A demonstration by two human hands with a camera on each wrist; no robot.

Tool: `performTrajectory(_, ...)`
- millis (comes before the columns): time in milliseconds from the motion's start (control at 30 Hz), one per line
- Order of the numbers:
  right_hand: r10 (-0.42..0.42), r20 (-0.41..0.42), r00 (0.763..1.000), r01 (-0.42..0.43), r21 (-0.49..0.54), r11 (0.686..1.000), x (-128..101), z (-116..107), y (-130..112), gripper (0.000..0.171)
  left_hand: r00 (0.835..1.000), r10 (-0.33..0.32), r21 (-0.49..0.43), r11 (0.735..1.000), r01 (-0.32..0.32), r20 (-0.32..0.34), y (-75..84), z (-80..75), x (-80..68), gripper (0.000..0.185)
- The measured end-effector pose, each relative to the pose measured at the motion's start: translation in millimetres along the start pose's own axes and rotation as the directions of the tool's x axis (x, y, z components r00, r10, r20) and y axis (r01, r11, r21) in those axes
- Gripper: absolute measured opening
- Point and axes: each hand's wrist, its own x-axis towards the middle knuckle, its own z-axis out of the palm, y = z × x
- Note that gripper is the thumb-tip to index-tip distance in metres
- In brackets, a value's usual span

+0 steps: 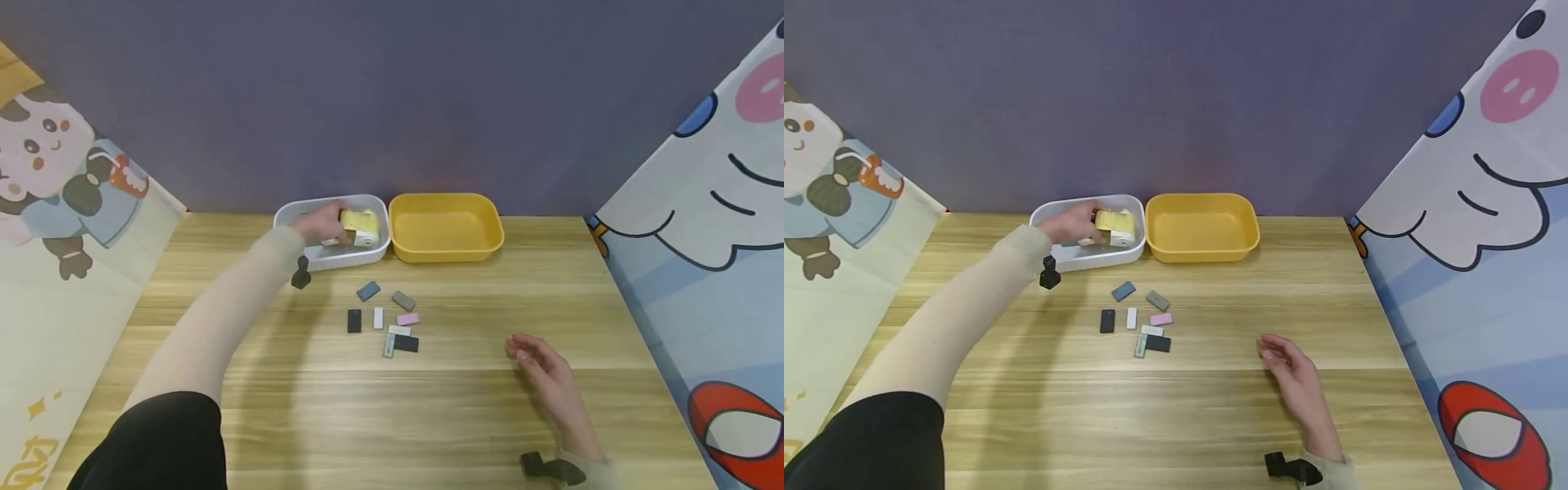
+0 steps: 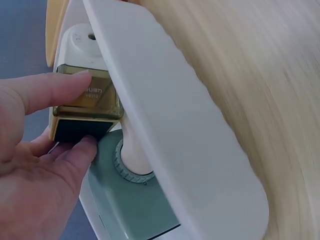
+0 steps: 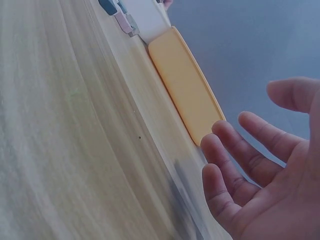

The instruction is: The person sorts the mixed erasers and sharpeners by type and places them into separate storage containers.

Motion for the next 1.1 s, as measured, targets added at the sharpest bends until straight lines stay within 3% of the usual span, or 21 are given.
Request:
performTrajectory(167,0.003,-0.017,1.0,-0.003,-0.009,1.0,-1,0,-1,0.028,1.0,-0.007,0.019,1.0,0.007,0.007,-5.0,-1.2,-1.1,0.062)
performTrajectory(400,0.025,0.0,1.0,-0.025,-0.017,1.0,-1,3,-1,0.029,1.0,-0.009,0.157,0.988,0.012,-0.016,-7.7,8.4,0.5,0.061)
performTrajectory(533,0.017,0.005,1.0,-0.016,-0.012,1.0,0,5,2,0.028,0.999,-0.032,0.198,0.98,0.028,0.019,-6.2,9.8,-0.1,0.065)
performTrajectory(733,0.002,-0.002,1.0,-0.002,-0.006,1.0,2,6,4,0.028,0.996,-0.025,0.258,0.966,0.001,0.087,-1.6,5.1,3.3,0.072)
performTrajectory(933,0.026,0.02,0.999,-0.026,-0.009,1.0,4,6,4,0.03,0.993,0.014,0.202,0.979,-0.038,0.119,4.0,-1.8,-0.9,0.075)
performTrajectory(1100,0.016,0.024,1.0,-0.016,-0.004,1.0,5,7,5,0.029,0.993,0.082,0.1,0.991,-0.09,0.084,4.0,-0.6,-2.7,0.069)
